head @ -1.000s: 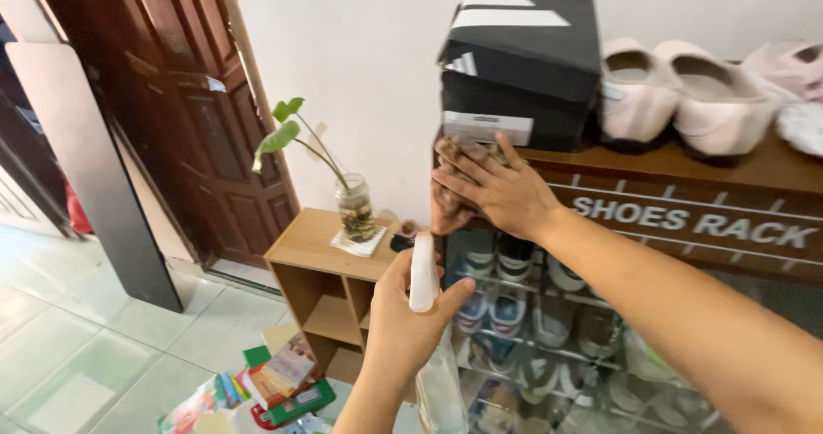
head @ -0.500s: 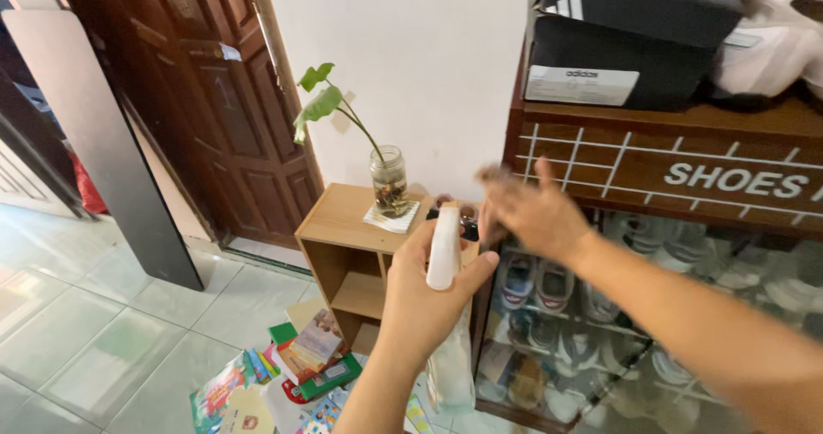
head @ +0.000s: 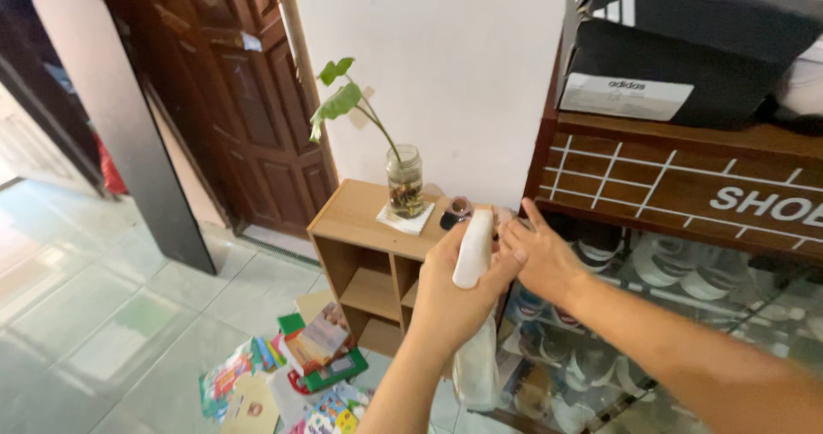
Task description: The person cleans a shoe rack by spraying a liquid from a bottle onto its wooden and glass surfaces and wiping them with a cloth. They move a shoe box and shoes aside to wipe the areas underneath and clean the sides of the rack.
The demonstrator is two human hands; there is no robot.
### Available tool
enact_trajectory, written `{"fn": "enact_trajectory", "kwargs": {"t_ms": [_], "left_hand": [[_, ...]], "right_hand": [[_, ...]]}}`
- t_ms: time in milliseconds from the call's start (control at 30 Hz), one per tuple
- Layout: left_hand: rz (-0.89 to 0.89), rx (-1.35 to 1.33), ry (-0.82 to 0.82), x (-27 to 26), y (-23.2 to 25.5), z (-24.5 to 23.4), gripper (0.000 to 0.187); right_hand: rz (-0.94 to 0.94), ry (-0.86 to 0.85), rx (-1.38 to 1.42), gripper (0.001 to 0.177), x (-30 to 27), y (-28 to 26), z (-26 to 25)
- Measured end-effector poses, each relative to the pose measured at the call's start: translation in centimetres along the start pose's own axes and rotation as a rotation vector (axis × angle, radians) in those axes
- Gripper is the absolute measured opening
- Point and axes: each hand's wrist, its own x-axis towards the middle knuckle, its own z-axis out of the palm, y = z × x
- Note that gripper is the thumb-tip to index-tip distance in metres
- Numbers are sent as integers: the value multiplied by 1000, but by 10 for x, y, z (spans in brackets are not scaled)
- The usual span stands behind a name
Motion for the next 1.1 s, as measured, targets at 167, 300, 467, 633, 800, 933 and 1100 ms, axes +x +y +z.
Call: {"fn": "enact_trajectory", "kwargs": {"t_ms": [167, 300, 467, 633, 800, 933, 1100], "left_hand": [[7, -43, 19, 5, -3, 7, 44], [144, 186, 43, 18, -5, 5, 45], [111, 202, 5, 29, -14, 15, 42], [96, 203, -37, 55, -15, 14, 48], [57, 149, -138, 95, -18, 1, 50], [151, 167, -216, 137, -29, -18, 46], [19, -155, -355, 173, -22, -61, 50]], "right_hand": [[-24, 101, 81, 32, -7, 19, -9], [-63, 139, 79, 46, 5, 24, -15], [-138, 40, 250, 29, -7, 39, -2], [-164, -2, 416, 19, -5, 46, 21], [-75, 62, 520, 21, 3, 36, 21], [-42, -77, 141, 40, 32, 25, -19], [224, -450, -297, 44, 104, 59, -106]]}}
